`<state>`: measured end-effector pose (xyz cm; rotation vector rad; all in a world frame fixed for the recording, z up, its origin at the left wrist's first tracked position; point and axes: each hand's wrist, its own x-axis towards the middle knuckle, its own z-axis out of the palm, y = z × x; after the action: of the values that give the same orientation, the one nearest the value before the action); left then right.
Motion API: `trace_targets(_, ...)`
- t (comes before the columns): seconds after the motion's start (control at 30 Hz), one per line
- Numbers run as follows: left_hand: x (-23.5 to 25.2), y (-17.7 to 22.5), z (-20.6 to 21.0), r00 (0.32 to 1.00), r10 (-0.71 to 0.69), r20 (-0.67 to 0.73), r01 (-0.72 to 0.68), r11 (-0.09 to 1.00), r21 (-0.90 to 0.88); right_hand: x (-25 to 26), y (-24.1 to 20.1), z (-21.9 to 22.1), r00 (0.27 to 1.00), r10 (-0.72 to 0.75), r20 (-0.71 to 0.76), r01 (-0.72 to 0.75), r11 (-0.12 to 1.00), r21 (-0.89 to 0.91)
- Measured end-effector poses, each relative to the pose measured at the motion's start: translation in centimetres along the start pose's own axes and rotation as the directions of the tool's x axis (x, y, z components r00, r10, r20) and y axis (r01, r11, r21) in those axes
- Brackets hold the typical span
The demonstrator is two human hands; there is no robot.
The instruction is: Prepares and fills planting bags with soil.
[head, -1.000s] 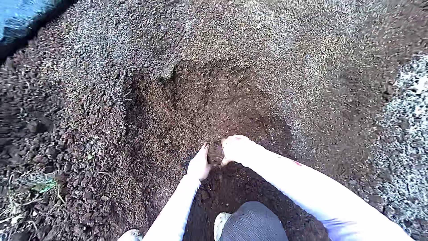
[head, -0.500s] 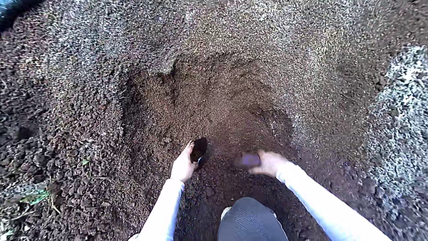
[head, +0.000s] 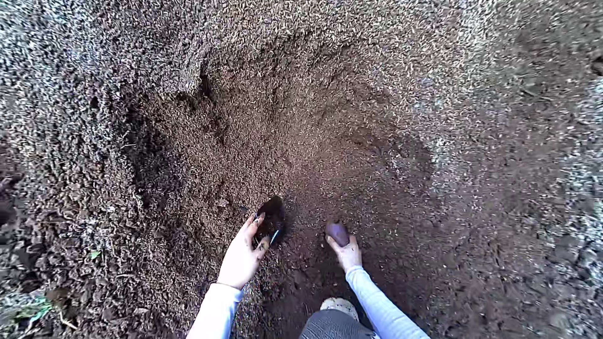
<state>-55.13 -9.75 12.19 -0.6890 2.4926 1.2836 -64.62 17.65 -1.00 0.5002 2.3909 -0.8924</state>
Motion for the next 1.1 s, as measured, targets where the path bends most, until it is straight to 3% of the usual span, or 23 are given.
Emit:
trace_targets(0.13,0.6,-0.2,-0.1,1.000,-0.010,0.004,0.010,0.999,-0.039,3.1,-2.4,1.1,0.999,-0.035,-0.023,0.036,0.999,0.030)
trace_targets(0.23,0.6,0.2,0.2,0.998,-0.042,0.043,0.044,0.998,-0.043,3.6,-1.3,1.3,0.996,-0.083,-0.034,0.085,0.995,0.043)
trace_targets(0.4,0.3,1.1,0.0,0.997,-0.065,0.044,0.068,0.996,-0.061,2.3,-1.1,-2.3,0.971,-0.237,-0.013,0.237,0.971,-0.021)
trace_targets(0.67,0.2,2.3,0.0,0.998,-0.017,0.064,0.023,0.996,-0.086,-4.2,-7.1,-8.4,0.857,-0.494,0.145,0.515,0.832,-0.207)
trace_targets(0.8,-0.1,2.9,0.5,0.998,-0.019,0.061,0.026,0.994,-0.102,-8.0,-11.7,-11.4,0.740,-0.620,0.262,0.673,0.682,-0.287)
trace_targets(0.87,-0.3,3.1,0.6,0.999,-0.013,0.042,0.018,0.993,-0.118,-9.7,-14.7,-12.5,0.699,-0.609,0.374,0.714,0.578,-0.394)
trace_targets(0.97,-0.8,3.0,0.8,1.000,-0.010,-0.017,0.008,0.990,-0.138,-12.6,-20.0,-12.1,0.724,-0.438,0.534,0.684,0.355,-0.637)
trace_targets(1.1,-1.0,2.1,0.8,1.000,0.017,-0.019,-0.020,0.986,-0.164,-16.5,-24.5,-8.4,0.781,-0.269,0.563,0.598,0.065,-0.799)
